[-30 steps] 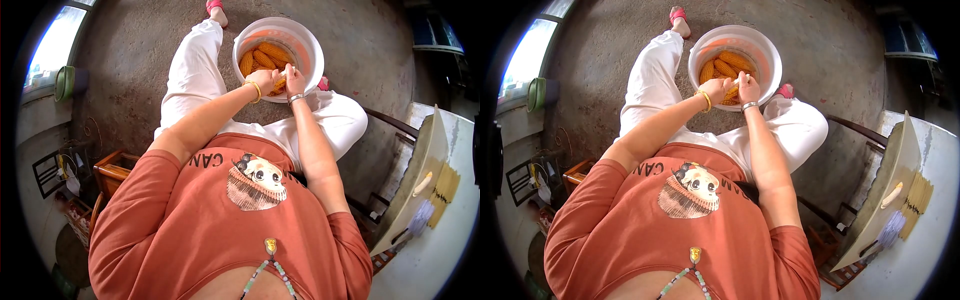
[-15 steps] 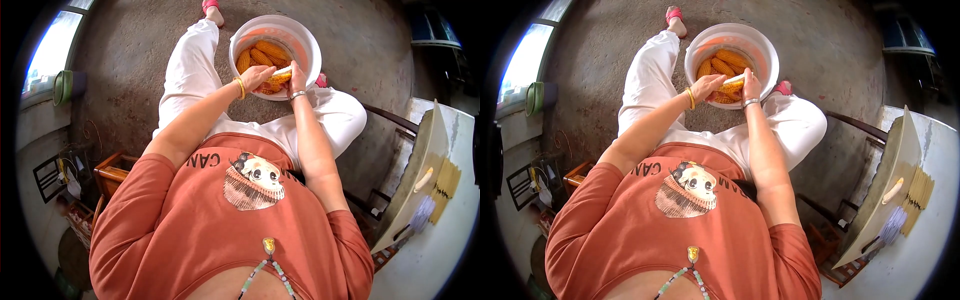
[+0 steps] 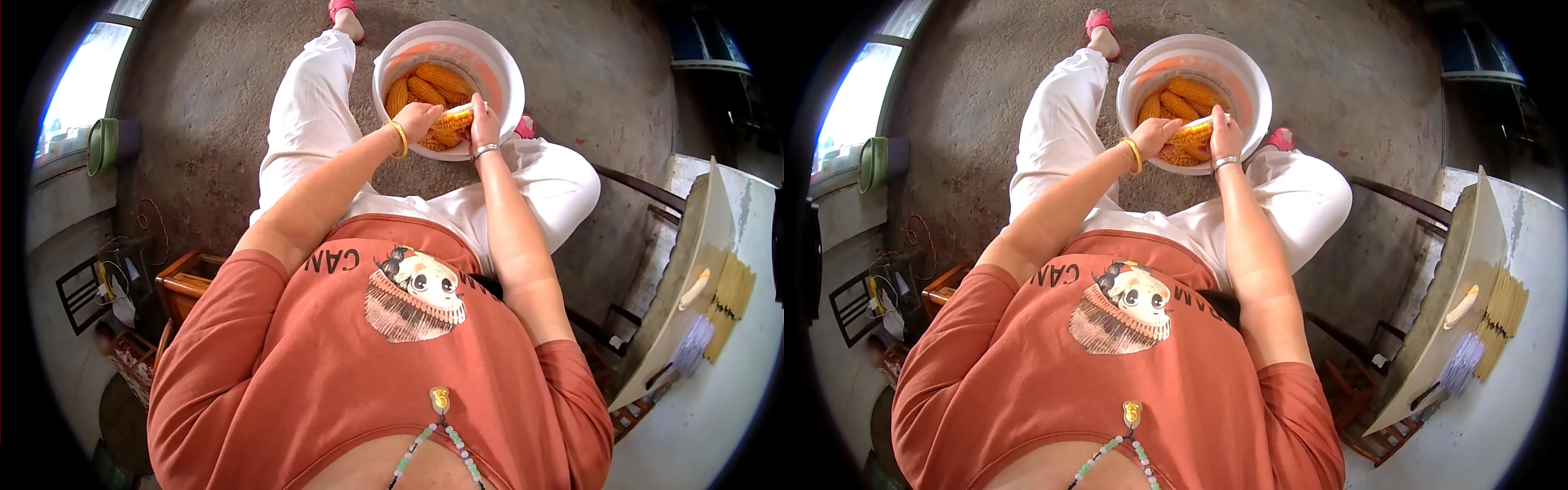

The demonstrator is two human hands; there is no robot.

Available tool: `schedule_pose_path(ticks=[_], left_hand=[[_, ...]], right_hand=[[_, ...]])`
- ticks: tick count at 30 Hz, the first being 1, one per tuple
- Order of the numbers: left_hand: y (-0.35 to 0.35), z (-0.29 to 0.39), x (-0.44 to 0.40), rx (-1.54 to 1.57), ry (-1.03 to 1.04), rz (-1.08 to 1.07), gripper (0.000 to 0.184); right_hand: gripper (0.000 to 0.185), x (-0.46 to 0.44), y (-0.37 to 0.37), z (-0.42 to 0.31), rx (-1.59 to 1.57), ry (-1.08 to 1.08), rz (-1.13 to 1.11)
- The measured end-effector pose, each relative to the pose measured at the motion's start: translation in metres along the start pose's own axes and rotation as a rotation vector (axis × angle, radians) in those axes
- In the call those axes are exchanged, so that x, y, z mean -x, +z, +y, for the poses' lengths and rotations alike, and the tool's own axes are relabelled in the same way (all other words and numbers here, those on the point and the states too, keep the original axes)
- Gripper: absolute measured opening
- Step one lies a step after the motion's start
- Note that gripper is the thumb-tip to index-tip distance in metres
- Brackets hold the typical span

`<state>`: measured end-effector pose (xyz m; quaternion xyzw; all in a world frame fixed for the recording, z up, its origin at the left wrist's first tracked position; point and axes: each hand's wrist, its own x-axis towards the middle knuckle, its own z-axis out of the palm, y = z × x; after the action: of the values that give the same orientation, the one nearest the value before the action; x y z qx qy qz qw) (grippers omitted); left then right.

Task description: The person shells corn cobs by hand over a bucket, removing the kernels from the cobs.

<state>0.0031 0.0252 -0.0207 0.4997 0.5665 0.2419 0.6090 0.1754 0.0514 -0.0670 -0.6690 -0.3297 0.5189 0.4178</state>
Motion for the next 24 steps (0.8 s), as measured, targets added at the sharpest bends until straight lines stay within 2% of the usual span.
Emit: schedule_pose_path(ticks=[1, 4, 7, 10, 13, 17, 18, 24], left_hand=[[-0.002, 0.004, 0.001, -0.011, -0.003, -0.024, 0.043], [-0.002, 0.021, 0.004, 0.064, -0.215, -0.016, 0.043], [0.0, 0.023, 0.0, 0.101, -0.353, 0.016, 0.046], [-0.005, 0.021, 0.002, 0.18, -0.316, -0.049, 0.049], [-0.002, 0.022, 0.013, 0.133, -0.191, -0.001, 0.05], [0.004, -0.006, 0.012, -0.137, 0.208, 0.067, 0.044], [0.004, -0.001, 0.015, -0.256, 0.213, 0.098, 0.042], [0.0, 0.003, 0.012, -0.292, 0.177, -0.036, 0.039]], right_hand=[[0.038, 0.006, 0.001, -0.007, -0.022, 0.018, -0.001], [0.037, 0.016, 0.002, -0.017, -0.079, 0.074, -0.023], [0.034, 0.025, 0.008, -0.021, -0.173, 0.01, -0.012], [0.032, 0.029, 0.006, -0.027, -0.234, 0.083, -0.058], [0.038, 0.023, -0.001, -0.027, -0.163, 0.172, -0.108], [0.038, 0.026, 0.0, -0.032, -0.153, 0.195, -0.051], [0.038, 0.024, 0.0, -0.029, -0.128, 0.177, -0.059], [0.04, 0.016, 0.0, -0.017, -0.037, 0.095, -0.031]])
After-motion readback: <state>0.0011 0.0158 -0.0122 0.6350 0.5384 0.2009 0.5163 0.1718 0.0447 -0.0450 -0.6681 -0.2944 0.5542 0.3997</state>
